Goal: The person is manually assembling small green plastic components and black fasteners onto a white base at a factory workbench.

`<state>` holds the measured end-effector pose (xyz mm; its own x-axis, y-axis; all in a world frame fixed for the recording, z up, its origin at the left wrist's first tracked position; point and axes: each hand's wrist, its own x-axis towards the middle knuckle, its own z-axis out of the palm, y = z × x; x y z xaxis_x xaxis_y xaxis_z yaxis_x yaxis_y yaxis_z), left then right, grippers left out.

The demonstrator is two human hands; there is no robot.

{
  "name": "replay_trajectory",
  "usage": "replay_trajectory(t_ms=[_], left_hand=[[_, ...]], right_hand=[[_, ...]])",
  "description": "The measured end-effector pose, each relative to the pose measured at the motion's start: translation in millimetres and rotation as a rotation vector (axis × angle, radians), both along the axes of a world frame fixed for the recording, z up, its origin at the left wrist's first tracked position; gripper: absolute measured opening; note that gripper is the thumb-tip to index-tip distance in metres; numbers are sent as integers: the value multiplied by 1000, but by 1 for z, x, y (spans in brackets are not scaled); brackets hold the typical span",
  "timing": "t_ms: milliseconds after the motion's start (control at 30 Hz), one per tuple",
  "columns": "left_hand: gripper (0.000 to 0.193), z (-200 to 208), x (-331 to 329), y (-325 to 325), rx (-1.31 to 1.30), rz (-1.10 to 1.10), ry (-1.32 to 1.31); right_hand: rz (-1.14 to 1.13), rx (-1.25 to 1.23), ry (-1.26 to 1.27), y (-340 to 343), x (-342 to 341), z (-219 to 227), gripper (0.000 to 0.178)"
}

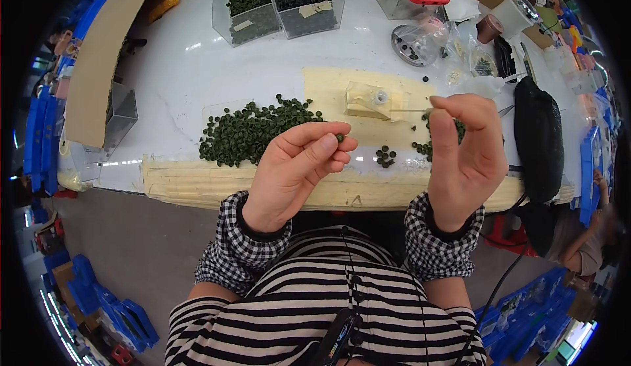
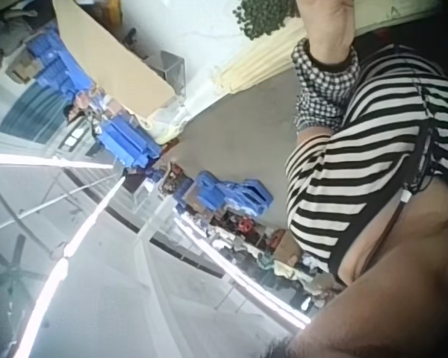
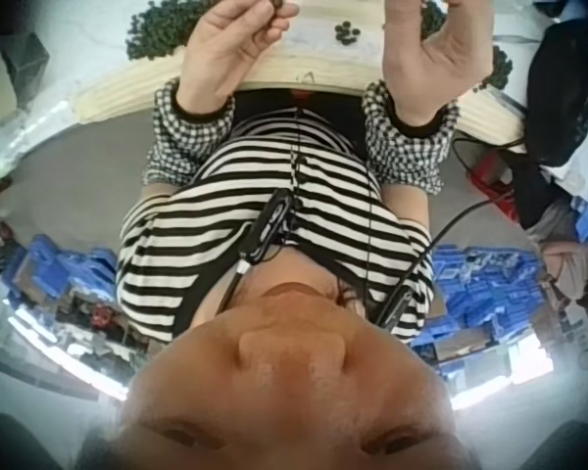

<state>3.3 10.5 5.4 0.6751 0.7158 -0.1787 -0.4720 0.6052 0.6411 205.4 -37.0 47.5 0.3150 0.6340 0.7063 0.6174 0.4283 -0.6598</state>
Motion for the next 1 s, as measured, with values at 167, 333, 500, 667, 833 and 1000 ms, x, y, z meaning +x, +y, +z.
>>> replay_trajectory(t_ms=[167, 333, 500, 667, 833, 1000], left_hand=[[27, 1, 3, -3, -3, -27, 5], [27, 2, 5, -6, 32, -18, 47], [26, 3, 5, -7, 55, -11, 58], [26, 2, 5, -7, 57, -7, 40], [25, 0, 3, -7, 72, -4, 46], [24, -1, 2, -7, 57, 4, 33]], right_hand=[[365, -200, 336, -3, -14, -10, 8], [465, -265, 545, -3, -24, -15, 9], [454, -273, 444, -3, -20, -15, 9], [460, -260, 476, -2, -21, -16, 8], [277, -167, 543, 3, -16, -13, 6], [-62, -68, -103, 24, 3, -25, 9]])
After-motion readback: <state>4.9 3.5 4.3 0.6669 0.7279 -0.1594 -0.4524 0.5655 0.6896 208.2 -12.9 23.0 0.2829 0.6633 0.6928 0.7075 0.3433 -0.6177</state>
